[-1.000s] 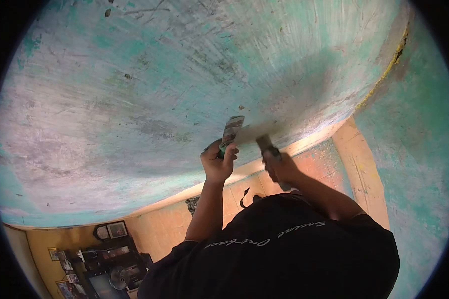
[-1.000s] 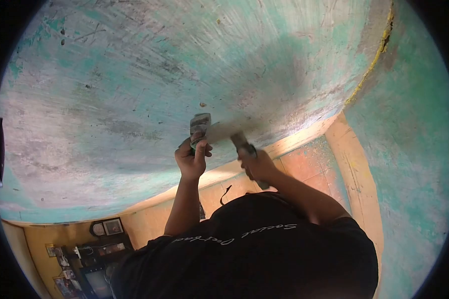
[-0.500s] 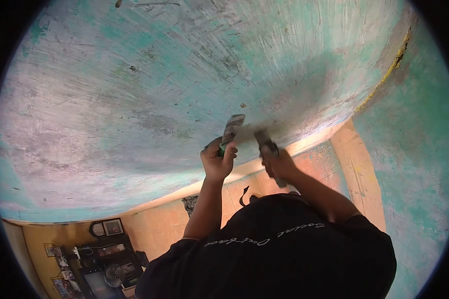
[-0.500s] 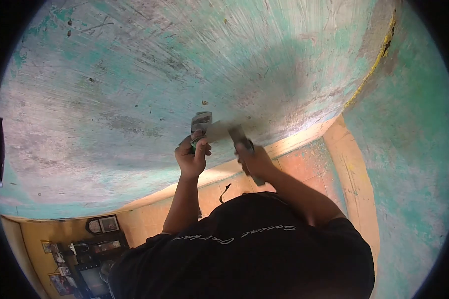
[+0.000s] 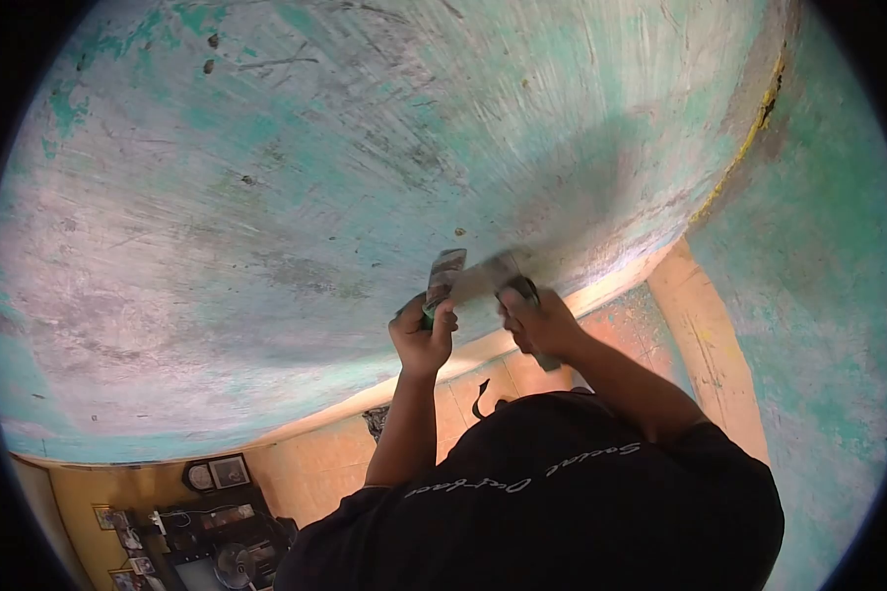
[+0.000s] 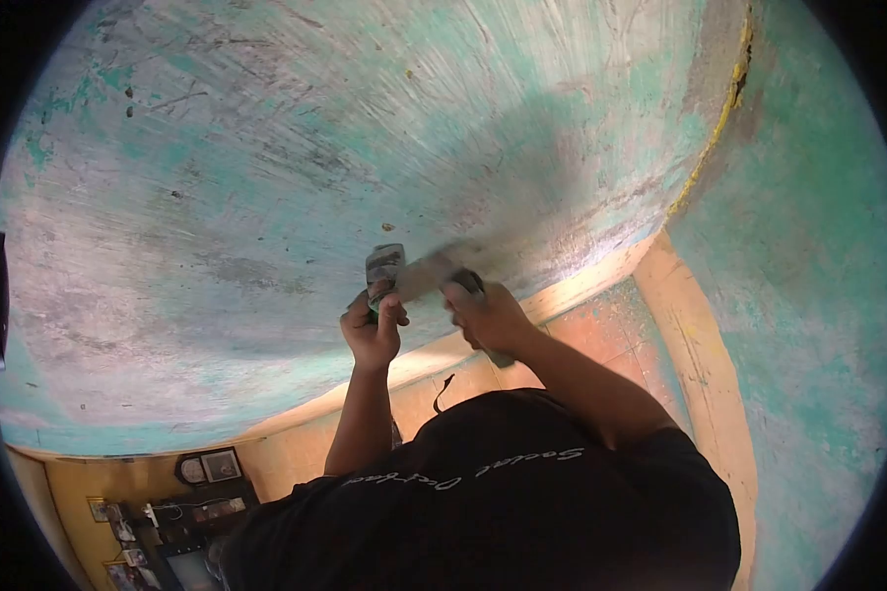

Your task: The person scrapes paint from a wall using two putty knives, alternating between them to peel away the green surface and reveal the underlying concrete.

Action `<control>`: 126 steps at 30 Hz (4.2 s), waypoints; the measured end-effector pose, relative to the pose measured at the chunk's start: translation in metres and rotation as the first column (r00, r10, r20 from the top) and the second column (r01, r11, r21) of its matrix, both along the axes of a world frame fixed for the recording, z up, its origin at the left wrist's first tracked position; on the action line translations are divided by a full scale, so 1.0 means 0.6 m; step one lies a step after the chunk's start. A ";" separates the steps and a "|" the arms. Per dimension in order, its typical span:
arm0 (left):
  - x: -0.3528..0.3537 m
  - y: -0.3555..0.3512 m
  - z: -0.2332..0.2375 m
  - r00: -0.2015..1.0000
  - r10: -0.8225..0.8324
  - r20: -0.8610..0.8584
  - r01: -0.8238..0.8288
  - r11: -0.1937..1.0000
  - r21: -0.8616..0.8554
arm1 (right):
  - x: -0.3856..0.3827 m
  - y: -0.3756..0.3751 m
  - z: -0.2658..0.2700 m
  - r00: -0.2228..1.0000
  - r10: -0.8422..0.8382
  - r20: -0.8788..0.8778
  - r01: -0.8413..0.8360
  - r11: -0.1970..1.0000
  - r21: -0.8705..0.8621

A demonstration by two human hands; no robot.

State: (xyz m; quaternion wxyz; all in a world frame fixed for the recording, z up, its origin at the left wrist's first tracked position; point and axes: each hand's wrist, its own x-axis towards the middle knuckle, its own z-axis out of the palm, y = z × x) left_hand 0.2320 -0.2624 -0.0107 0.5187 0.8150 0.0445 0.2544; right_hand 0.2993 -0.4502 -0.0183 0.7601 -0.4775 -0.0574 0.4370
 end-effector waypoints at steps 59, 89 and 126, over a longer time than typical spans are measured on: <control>-0.038 -0.210 -0.049 0.398 -0.804 -0.442 0.685 0.581 -0.441 | -0.177 -0.159 -0.024 0.495 -0.829 0.258 0.866 0.494 -0.075; -0.023 -0.732 -0.115 -0.015 -0.893 -0.450 0.968 0.099 -0.229 | -0.234 -0.645 -0.095 0.176 -0.984 0.021 0.980 0.173 -0.096; 0.067 -0.799 -0.035 -0.225 -0.965 -0.135 0.973 -0.230 0.028 | -0.204 -0.682 0.040 -0.015 -0.998 0.058 1.000 -0.015 -0.008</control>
